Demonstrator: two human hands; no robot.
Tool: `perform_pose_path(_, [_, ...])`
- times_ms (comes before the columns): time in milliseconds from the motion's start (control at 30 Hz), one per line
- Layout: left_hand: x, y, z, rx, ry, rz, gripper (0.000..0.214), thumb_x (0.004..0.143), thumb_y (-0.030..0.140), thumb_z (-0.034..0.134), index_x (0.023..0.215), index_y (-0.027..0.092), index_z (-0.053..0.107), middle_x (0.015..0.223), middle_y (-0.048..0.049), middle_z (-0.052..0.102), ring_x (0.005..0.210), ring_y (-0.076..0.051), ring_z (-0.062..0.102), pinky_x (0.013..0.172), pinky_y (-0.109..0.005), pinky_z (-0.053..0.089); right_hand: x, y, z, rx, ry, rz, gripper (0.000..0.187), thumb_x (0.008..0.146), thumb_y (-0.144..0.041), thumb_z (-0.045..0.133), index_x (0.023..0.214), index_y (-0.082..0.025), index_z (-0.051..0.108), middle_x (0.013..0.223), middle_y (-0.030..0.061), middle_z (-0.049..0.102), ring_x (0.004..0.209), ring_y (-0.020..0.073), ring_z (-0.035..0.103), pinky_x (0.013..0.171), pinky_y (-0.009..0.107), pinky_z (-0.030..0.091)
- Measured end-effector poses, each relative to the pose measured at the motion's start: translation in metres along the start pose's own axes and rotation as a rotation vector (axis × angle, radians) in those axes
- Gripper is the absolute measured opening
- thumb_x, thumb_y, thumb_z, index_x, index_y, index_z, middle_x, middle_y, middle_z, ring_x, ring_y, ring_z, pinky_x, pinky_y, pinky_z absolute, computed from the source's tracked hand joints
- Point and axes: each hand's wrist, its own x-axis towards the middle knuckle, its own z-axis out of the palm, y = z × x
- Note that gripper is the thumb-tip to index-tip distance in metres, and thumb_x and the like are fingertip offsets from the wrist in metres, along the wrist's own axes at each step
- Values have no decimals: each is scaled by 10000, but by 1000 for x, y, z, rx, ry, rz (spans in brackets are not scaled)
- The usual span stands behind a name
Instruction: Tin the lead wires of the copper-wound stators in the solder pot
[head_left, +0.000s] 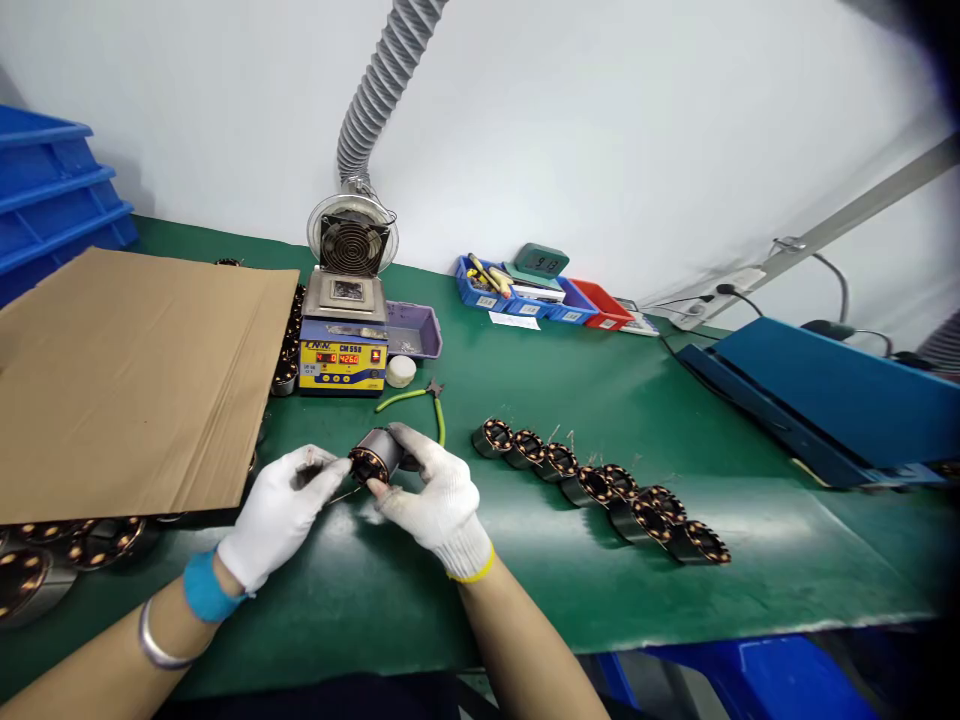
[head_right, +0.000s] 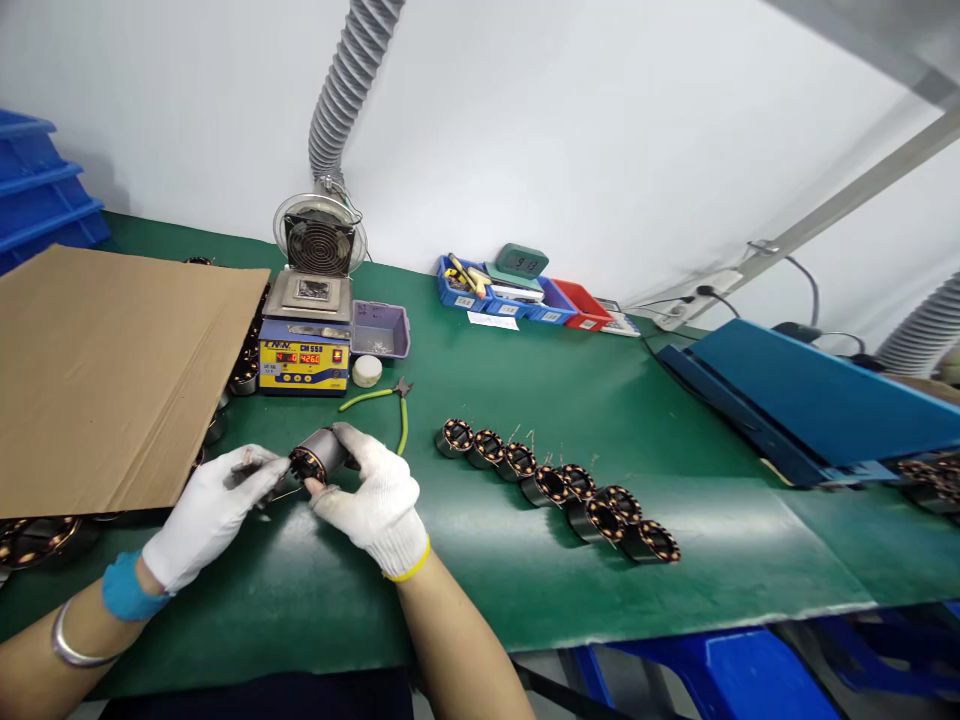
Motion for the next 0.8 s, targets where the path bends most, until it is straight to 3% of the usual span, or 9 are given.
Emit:
perform_pose_path(67, [-1,-4,-3,-31,124,32,427,789,498,616,741,74,584,682,-58,538,622,-122,528,553,-216,444,-1,0,1,14,-7,27,618,647,-373,693,1187,-81,621,1033,97,646,819,156,653,782,209,548])
perform_pose_path(167, [-5,-13,-11,-117,293,48,402,809,490,613,765,95,555,660,-33,509,551,-111,495,483,-225,399,3,3,-1,39,-7,100,639,637,-382,693,1200,-89,616,1012,91,650,784,153,651,744,214,553])
perform_pose_path(267, [-11,-16,-9,-82,285,136,360,865,435,562,720,109,516,649,-25,490,533,-101,483,476,-222,400,23,4,-8,-43,39,76,630,623,-381,694,1194,-126,625,988,68,656,778,155,645,724,224,549])
perform_pose_path(400, [-19,-13,5,136,134,433,208,869,210,553,685,128,500,631,-13,474,572,-82,480,530,-203,403,90,-9,-21,-321,102,-98,621,644,-429,665,1218,-199,607,1064,42,637,904,186,621,832,285,516])
perform_pose_path(467, [-21,-15,11,236,79,618,84,817,122,587,764,143,525,669,-5,499,614,-86,486,578,-223,397,135,-23,-24,-507,71,-160,619,675,-459,635,1245,-226,575,1106,42,616,972,219,595,874,335,491])
perform_pose_path(533, [-22,-19,14,311,66,732,129,780,100,614,859,162,533,715,-1,530,644,-98,494,603,-246,387,181,-39,-22,-687,25,-199,602,705,-469,606,1258,-238,549,1089,59,605,981,251,579,864,380,479])
perform_pose_path(667, [-20,-25,14,389,81,785,191,796,148,612,966,177,530,772,-8,558,690,-121,513,635,-276,388,253,-60,-3,-934,-83,-250,591,690,-439,629,1238,-242,524,1075,95,579,964,291,567,801,419,476])
perform_pose_path(800, [-19,-22,12,448,85,778,226,796,183,596,1002,186,505,805,-12,560,709,-143,517,636,-296,397,281,-63,21,-1047,-182,-275,470,686,-394,629,1112,-209,556,1037,96,581,937,300,578,760,417,492])
